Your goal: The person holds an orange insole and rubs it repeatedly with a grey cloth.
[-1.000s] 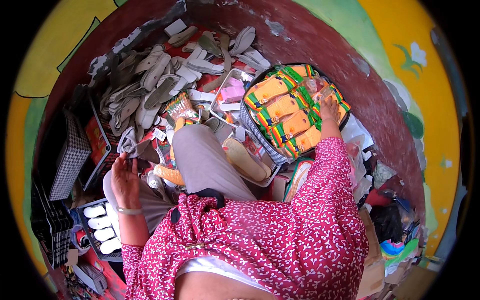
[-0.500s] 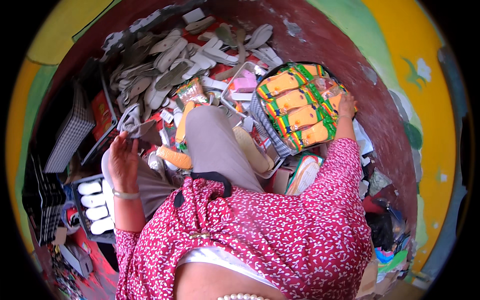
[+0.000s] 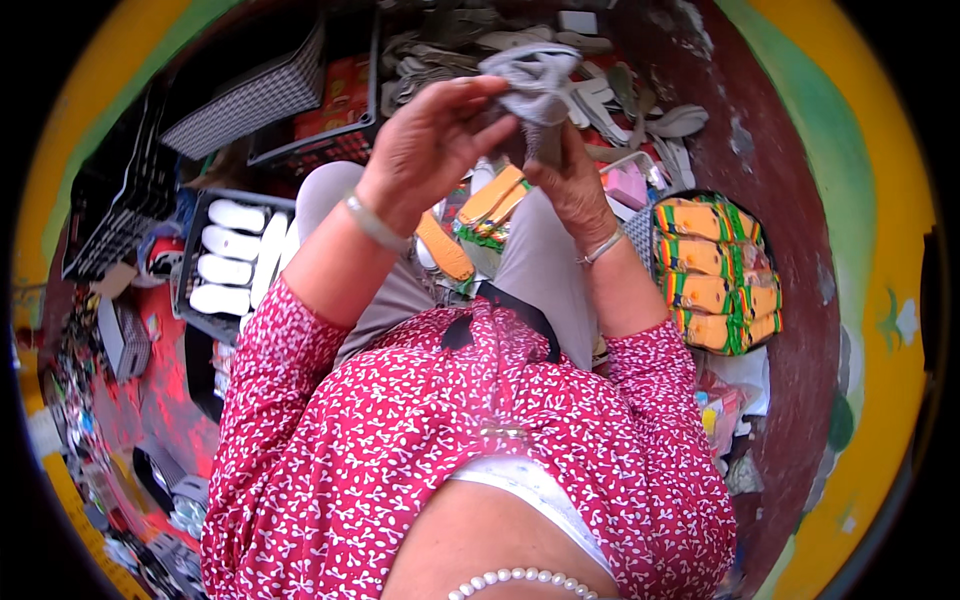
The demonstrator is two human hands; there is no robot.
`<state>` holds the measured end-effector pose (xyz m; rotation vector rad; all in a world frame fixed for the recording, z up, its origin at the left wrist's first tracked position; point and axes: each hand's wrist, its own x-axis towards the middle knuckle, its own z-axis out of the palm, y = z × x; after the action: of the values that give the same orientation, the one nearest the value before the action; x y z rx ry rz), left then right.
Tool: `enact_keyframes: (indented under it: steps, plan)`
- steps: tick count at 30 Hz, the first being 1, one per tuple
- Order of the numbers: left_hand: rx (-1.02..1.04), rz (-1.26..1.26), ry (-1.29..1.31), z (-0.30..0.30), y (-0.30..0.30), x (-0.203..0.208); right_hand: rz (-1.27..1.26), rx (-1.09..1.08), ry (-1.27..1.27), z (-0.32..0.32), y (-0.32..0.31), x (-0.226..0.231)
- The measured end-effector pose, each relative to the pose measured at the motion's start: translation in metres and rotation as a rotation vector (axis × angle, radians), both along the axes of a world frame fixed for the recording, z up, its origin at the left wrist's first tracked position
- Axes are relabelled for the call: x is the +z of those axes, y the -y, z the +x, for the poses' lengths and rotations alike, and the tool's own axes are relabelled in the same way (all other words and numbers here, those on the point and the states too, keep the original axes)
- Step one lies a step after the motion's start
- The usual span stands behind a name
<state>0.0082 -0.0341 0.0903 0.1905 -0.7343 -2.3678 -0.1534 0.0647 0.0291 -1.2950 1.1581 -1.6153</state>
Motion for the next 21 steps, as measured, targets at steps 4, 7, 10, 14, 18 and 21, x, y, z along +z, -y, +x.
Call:
enact_keyframes:
  steps: [4,7,10,14,18,21]
  plan:
    - [-0.019,-0.075,0.159,0.001,0.011,-0.007,-0.003,-0.055,0.694,0.002,0.016,-0.017]
    - [0.126,-0.072,0.353,0.010,0.031,-0.033,0.100,-0.146,0.954,-0.022,0.008,-0.018]
    - [0.284,0.000,0.598,0.003,0.056,-0.068,0.100,-0.164,0.922,-0.037,-0.010,-0.024]
    - [0.269,0.185,0.842,-0.012,0.091,-0.176,0.059,-0.333,0.489,-0.036,-0.013,-0.047]
    - [0.313,0.271,1.168,-0.014,0.085,-0.291,0.154,-0.482,0.055,0.001,-0.010,-0.067]
    - [0.355,0.235,1.436,-0.001,0.061,-0.337,0.147,-0.419,-0.087,-0.009,-0.011,-0.084]
